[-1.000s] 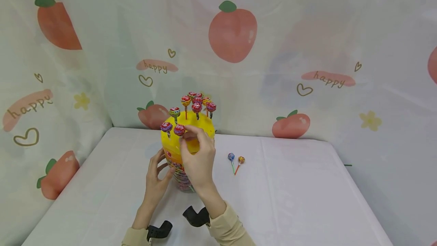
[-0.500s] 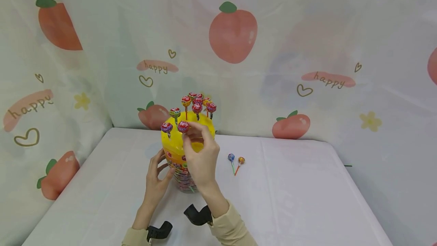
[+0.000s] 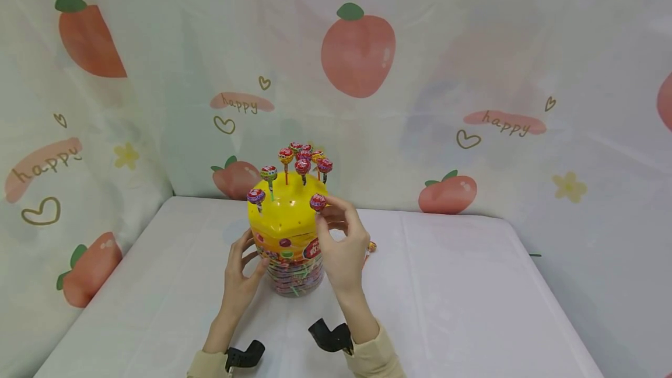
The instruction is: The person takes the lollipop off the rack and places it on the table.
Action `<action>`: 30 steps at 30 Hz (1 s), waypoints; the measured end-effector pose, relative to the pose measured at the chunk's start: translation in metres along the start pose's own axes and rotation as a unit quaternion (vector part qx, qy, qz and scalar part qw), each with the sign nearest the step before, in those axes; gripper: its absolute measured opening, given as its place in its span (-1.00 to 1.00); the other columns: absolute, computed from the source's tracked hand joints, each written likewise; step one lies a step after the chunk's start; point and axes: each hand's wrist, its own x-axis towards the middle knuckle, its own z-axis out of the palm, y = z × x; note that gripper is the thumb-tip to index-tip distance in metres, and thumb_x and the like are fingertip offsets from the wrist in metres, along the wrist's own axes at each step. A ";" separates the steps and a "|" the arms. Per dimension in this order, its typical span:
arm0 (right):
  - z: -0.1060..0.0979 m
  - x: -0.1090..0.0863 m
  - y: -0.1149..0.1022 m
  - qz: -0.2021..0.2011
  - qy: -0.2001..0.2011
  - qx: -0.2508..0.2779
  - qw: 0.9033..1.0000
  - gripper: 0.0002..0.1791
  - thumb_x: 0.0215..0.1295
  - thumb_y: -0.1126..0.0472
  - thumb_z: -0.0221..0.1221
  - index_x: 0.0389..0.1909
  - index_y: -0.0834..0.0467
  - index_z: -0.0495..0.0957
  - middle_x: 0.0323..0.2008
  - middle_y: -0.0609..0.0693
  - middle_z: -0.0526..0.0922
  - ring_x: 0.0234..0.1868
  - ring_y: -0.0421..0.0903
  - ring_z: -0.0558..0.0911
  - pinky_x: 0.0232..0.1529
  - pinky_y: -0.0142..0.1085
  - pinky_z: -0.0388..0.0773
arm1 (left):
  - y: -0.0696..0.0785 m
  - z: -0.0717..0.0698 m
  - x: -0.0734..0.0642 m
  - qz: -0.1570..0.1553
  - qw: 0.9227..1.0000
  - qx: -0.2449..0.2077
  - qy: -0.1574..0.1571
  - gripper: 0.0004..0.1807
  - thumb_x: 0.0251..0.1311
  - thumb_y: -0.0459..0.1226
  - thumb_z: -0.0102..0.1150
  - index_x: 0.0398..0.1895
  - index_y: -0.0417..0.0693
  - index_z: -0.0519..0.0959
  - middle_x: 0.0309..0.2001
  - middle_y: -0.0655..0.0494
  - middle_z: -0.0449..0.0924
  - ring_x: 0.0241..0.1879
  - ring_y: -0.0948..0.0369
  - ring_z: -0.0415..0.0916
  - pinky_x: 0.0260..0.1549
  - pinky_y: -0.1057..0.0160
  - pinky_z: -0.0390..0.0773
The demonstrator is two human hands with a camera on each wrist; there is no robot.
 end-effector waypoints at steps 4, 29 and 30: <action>-0.013 -0.004 0.011 0.012 0.018 -0.002 1.000 -0.69 0.20 0.41 0.23 -0.02 0.26 0.56 -0.27 0.19 0.65 -0.28 -0.30 0.59 -0.19 -0.56 0.57 | -0.012 0.001 -0.002 0.000 1.000 0.002 -0.005 -0.17 0.06 -0.43 0.30 0.42 -0.05 0.19 0.28 -0.02 0.33 0.22 0.21 0.34 0.06 -0.04 0.58; -0.067 -0.005 0.088 0.161 0.116 -0.052 0.979 -0.67 0.11 0.47 0.27 -0.05 0.36 0.58 -0.46 -0.23 0.61 -0.43 -0.42 0.57 -0.39 -0.66 0.50 | -0.014 0.000 -0.001 -0.012 1.000 -0.009 -0.017 -0.17 0.10 -0.38 0.29 0.44 0.08 0.16 0.32 0.05 0.30 0.24 0.22 0.32 0.10 -0.03 0.56; -0.068 -0.005 0.090 0.168 0.116 -0.054 0.977 -0.67 0.11 0.46 0.28 -0.05 0.35 0.58 -0.47 -0.24 0.61 -0.43 -0.42 0.57 -0.40 -0.66 0.50 | -0.014 0.000 -0.001 -0.011 1.000 -0.008 -0.015 -0.17 0.08 -0.40 0.29 0.44 0.06 0.17 0.31 0.04 0.31 0.23 0.20 0.32 0.09 -0.05 0.56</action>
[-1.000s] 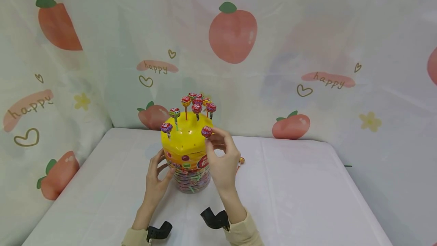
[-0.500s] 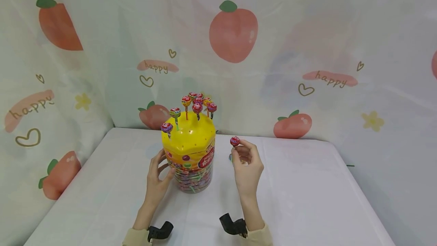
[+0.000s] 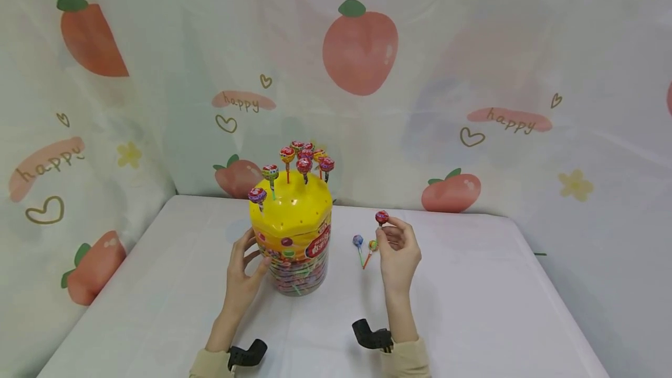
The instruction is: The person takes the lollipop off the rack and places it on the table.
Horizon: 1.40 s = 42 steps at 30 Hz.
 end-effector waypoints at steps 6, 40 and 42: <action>-0.004 0.007 0.020 0.036 -0.001 -0.019 0.999 -0.66 0.13 0.39 0.29 -0.03 0.28 0.59 -0.46 -0.26 0.62 -0.45 -0.44 0.56 -0.42 -0.65 0.51 | 0.012 0.000 0.001 0.009 1.000 0.004 0.010 -0.19 0.03 -0.48 0.27 0.41 -0.19 0.19 0.27 -0.19 0.32 0.20 0.02 0.33 0.04 -0.21 0.54; -0.007 0.013 0.099 0.161 -0.044 -0.281 0.945 -0.69 0.11 0.28 0.25 -0.09 0.27 0.58 -0.25 0.30 0.71 -0.18 0.23 0.64 -0.23 -0.09 0.40 | 0.040 -0.007 0.004 -0.008 1.000 -0.002 0.002 -0.25 0.06 -0.49 0.24 0.37 -0.27 0.21 0.23 -0.25 0.34 0.20 0.12 0.33 0.06 -0.23 0.52; -0.007 0.013 0.100 0.159 -0.046 -0.283 0.945 -0.69 0.11 0.29 0.26 -0.10 0.28 0.58 -0.25 0.31 0.71 -0.18 0.24 0.64 -0.23 -0.08 0.40 | 0.041 -0.007 0.004 -0.013 1.000 -0.003 0.001 -0.25 0.06 -0.49 0.24 0.38 -0.27 0.21 0.24 -0.24 0.34 0.20 0.10 0.33 0.07 -0.24 0.52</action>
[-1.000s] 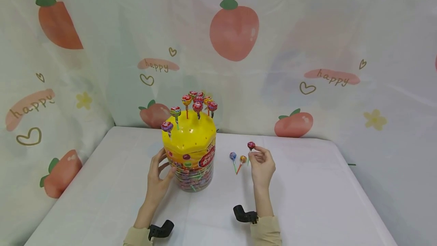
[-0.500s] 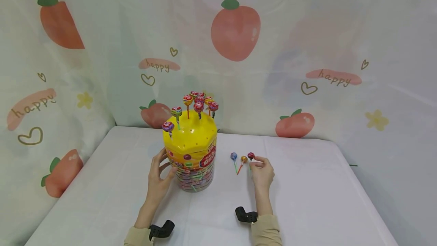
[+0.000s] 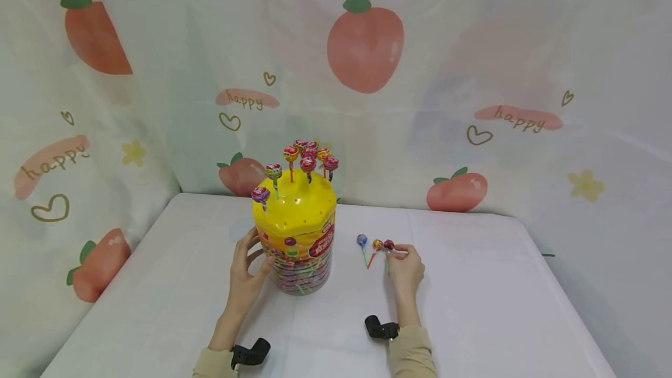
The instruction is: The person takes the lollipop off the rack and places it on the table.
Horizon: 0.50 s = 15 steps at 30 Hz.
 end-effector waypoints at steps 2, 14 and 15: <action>0.000 0.000 0.001 -0.004 0.001 -0.003 1.000 -0.69 0.10 0.29 0.26 -0.10 0.28 0.58 -0.26 0.30 0.72 -0.17 0.25 0.63 -0.20 -0.06 0.40 | 0.000 0.000 0.000 -0.003 1.000 -0.002 -0.001 -0.25 0.07 -0.49 0.24 0.38 -0.27 0.21 0.24 -0.24 0.34 0.20 0.10 0.33 0.07 -0.24 0.51; 0.003 0.000 0.002 -0.013 0.003 -0.010 1.000 -0.64 0.08 0.30 0.26 -0.05 0.29 0.55 -0.27 0.31 0.71 -0.17 0.26 0.61 -0.13 0.01 0.39 | -0.001 0.001 -0.001 -0.005 1.000 -0.001 0.001 -0.25 0.08 -0.47 0.24 0.39 -0.23 0.21 0.25 -0.22 0.34 0.21 0.09 0.30 0.08 -0.24 0.50; 0.003 0.000 0.003 -0.013 0.003 -0.009 1.000 -0.64 0.09 0.30 0.26 -0.05 0.28 0.55 -0.27 0.31 0.71 -0.18 0.25 0.61 -0.15 0.00 0.39 | -0.002 0.001 -0.001 -0.005 1.000 -0.002 0.001 -0.25 0.08 -0.47 0.24 0.39 -0.23 0.21 0.24 -0.21 0.34 0.21 0.09 0.30 0.08 -0.24 0.50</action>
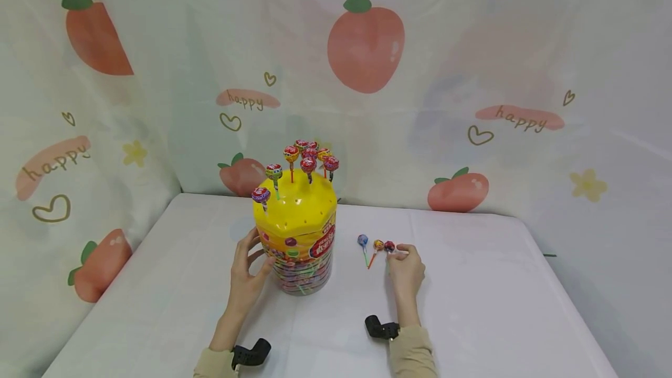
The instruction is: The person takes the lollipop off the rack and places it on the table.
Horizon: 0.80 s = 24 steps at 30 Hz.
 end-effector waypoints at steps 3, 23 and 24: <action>-0.001 -0.001 0.002 -0.001 -0.001 0.001 1.000 -0.64 0.10 0.31 0.26 -0.05 0.28 0.55 -0.28 0.31 0.71 -0.23 0.24 0.64 -0.19 -0.04 0.40 | 0.000 0.000 0.000 -0.003 1.000 0.000 0.000 -0.25 0.09 -0.47 0.24 0.39 -0.21 0.21 0.25 -0.19 0.34 0.21 0.09 0.30 0.09 -0.24 0.50; -0.025 -0.013 -0.017 -0.057 0.014 0.021 0.998 -0.65 0.14 0.26 0.23 -0.02 0.20 0.57 -0.25 0.23 0.74 -0.50 -0.38 0.56 -0.43 -0.38 0.36 | 0.000 0.000 0.000 0.000 1.000 0.003 0.000 -0.25 0.10 -0.44 0.25 0.39 -0.23 0.21 0.26 -0.21 0.33 0.22 -0.06 0.33 0.10 -0.23 0.50; -0.026 -0.014 -0.019 -0.063 0.015 0.027 0.998 -0.64 0.14 0.26 0.24 -0.01 0.20 0.56 -0.25 0.24 0.73 -0.50 -0.40 0.55 -0.44 -0.39 0.36 | 0.000 0.000 0.000 0.002 1.000 0.002 0.001 -0.26 0.10 -0.45 0.25 0.38 -0.24 0.21 0.26 -0.22 0.33 0.22 -0.07 0.33 0.10 -0.23 0.50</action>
